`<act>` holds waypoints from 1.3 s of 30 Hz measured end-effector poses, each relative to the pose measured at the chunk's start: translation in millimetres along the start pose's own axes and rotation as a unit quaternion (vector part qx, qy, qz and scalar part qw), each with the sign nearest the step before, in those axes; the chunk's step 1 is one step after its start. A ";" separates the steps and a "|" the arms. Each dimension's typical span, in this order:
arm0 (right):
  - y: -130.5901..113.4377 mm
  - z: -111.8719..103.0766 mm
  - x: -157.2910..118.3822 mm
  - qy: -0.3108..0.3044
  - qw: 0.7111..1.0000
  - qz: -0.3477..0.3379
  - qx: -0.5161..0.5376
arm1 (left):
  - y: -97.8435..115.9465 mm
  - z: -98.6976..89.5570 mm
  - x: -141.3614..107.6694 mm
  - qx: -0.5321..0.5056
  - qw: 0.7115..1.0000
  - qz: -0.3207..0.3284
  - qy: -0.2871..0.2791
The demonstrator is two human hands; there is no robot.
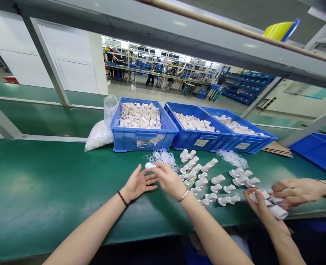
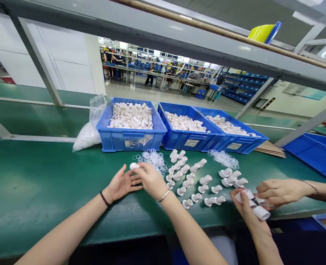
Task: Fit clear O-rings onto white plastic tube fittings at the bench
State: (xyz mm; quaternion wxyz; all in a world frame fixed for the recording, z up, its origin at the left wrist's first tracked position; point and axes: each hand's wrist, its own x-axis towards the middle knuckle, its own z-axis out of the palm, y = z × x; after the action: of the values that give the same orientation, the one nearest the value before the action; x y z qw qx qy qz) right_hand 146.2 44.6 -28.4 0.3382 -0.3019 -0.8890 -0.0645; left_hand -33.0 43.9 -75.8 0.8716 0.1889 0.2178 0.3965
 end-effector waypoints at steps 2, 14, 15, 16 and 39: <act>16.9 -41.4 -3.6 0.047 0.996 0.064 -0.029 | 1.2 0.3 -1.3 0.042 0.999 -0.011 0.028; 104.5 -145.0 -91.2 -0.108 0.852 0.456 -0.232 | 2.5 3.7 2.5 0.179 0.978 0.004 0.105; 106.6 -139.8 -92.6 -0.112 0.851 0.464 -0.220 | 2.5 3.9 2.1 0.178 0.978 0.006 0.105; 108.2 -135.2 -92.6 -0.119 0.850 0.470 -0.207 | 2.7 3.7 2.0 0.178 0.978 0.009 0.106; 68.6 -163.6 -164.4 -0.037 0.885 0.419 -0.202 | 2.9 -0.1 4.4 0.206 0.974 0.019 0.093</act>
State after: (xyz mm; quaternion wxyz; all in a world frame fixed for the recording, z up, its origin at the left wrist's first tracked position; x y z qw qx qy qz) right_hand 374.8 -33.2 -14.9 0.2328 -0.7099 -0.6594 -0.0836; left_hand -32.2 49.1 -75.5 0.7823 0.3309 0.3711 0.3752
